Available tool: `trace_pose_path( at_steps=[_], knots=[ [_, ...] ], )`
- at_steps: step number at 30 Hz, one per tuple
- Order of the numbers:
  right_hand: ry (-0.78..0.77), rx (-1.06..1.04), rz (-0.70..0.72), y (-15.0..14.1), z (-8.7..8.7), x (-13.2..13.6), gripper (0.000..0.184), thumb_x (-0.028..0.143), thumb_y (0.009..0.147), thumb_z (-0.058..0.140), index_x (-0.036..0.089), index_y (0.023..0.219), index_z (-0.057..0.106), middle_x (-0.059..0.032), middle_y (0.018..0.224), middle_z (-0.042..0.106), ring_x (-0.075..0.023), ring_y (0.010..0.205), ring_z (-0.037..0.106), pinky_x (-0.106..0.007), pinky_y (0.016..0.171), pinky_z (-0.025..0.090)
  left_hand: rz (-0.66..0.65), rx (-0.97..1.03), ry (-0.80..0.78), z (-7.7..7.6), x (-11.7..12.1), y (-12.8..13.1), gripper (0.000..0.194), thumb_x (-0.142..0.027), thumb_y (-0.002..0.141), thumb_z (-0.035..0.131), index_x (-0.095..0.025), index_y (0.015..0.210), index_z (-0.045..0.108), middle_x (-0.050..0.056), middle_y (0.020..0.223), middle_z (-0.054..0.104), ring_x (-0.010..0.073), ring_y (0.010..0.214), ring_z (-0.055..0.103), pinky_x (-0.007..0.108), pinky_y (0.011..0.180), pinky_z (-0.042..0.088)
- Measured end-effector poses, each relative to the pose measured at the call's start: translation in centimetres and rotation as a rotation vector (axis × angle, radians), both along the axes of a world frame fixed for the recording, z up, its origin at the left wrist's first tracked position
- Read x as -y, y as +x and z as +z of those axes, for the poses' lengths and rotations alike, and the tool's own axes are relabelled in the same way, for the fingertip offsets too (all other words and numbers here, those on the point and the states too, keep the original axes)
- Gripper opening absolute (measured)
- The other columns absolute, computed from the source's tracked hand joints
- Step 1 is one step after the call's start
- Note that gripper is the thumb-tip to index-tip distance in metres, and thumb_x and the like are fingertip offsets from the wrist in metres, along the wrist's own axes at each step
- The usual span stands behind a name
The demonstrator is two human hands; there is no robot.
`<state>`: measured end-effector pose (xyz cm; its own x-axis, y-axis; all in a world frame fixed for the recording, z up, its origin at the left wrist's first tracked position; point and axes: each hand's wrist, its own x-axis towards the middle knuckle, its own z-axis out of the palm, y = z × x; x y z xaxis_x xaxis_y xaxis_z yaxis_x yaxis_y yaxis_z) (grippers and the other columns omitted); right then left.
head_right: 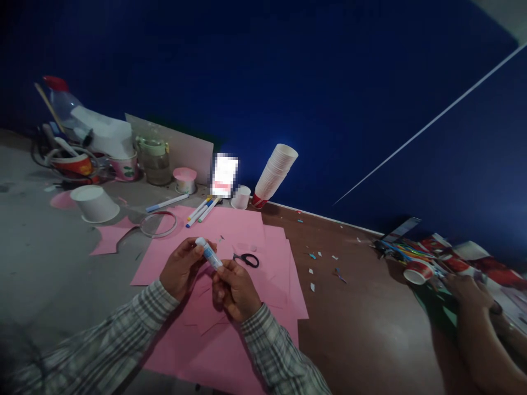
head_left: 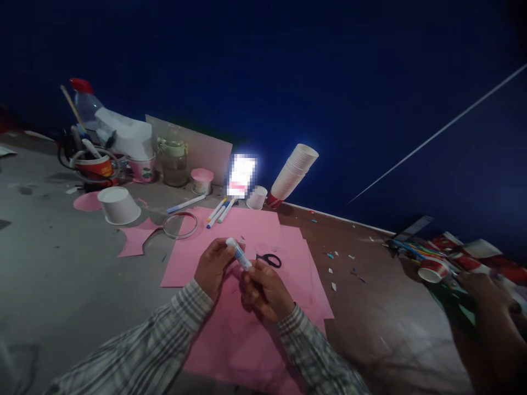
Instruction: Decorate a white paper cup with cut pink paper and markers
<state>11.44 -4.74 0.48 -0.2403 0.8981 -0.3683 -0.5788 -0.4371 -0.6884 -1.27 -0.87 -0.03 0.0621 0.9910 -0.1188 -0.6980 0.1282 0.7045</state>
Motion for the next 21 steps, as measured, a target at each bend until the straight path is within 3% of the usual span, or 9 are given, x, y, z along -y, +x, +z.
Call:
trace_pose_path(
  at_steps=[6,9,13,18,21],
  knots=[
    [-0.26,-0.131,0.257,0.43,-0.75,-0.59,0.045,0.056,0.088,0.051,0.015,0.07,0.055,0.0036,0.044,0.056,-0.0041,0.023,0.032,-0.015,0.026,0.021,-0.06,-0.003,0.005,0.39,0.36,0.14,0.029,-0.03,0.06,0.084,-0.015,0.077,0.065,0.002,0.076,0.073,0.0133,0.068,0.064,0.027,0.068,0.053],
    [-0.175,-0.1,0.174,0.3,-0.84,-0.43,0.043,0.056,0.084,0.056,0.014,0.076,0.057,0.0008,0.053,0.063,-0.0061,0.027,0.041,-0.017,0.028,0.029,-0.032,-0.015,0.008,0.42,0.24,0.02,0.029,-0.03,0.06,0.083,-0.015,0.078,0.065,0.002,0.078,0.074,0.0142,0.07,0.065,0.028,0.069,0.054],
    [0.009,-0.014,0.005,-0.03,-0.81,-0.08,0.029,0.036,0.073,0.076,0.016,0.078,0.056,0.0031,0.056,0.063,-0.0062,0.032,0.045,-0.017,0.031,0.035,-0.016,-0.025,0.032,0.34,0.15,-0.07,0.028,-0.031,0.062,0.083,-0.016,0.078,0.066,0.002,0.079,0.073,0.014,0.073,0.065,0.027,0.071,0.053],
    [-0.214,-0.183,0.284,0.49,-1.08,-0.53,0.045,0.053,0.09,0.049,0.014,0.07,0.058,0.0025,0.047,0.058,-0.0044,0.024,0.033,-0.015,0.027,0.024,-0.067,-0.038,0.05,0.19,0.34,0.06,0.027,-0.031,0.064,0.081,-0.015,0.08,0.067,0.002,0.078,0.072,0.0133,0.069,0.064,0.026,0.068,0.053],
    [-0.2,-0.171,0.25,0.44,-1.08,-0.57,0.047,0.055,0.09,0.047,0.013,0.074,0.06,-0.0004,0.053,0.063,-0.0058,0.027,0.041,-0.016,0.028,0.029,-0.052,-0.025,0.039,0.31,0.29,0.02,0.027,-0.031,0.064,0.082,-0.015,0.079,0.067,0.002,0.079,0.073,0.0132,0.07,0.064,0.026,0.069,0.053]
  ],
)
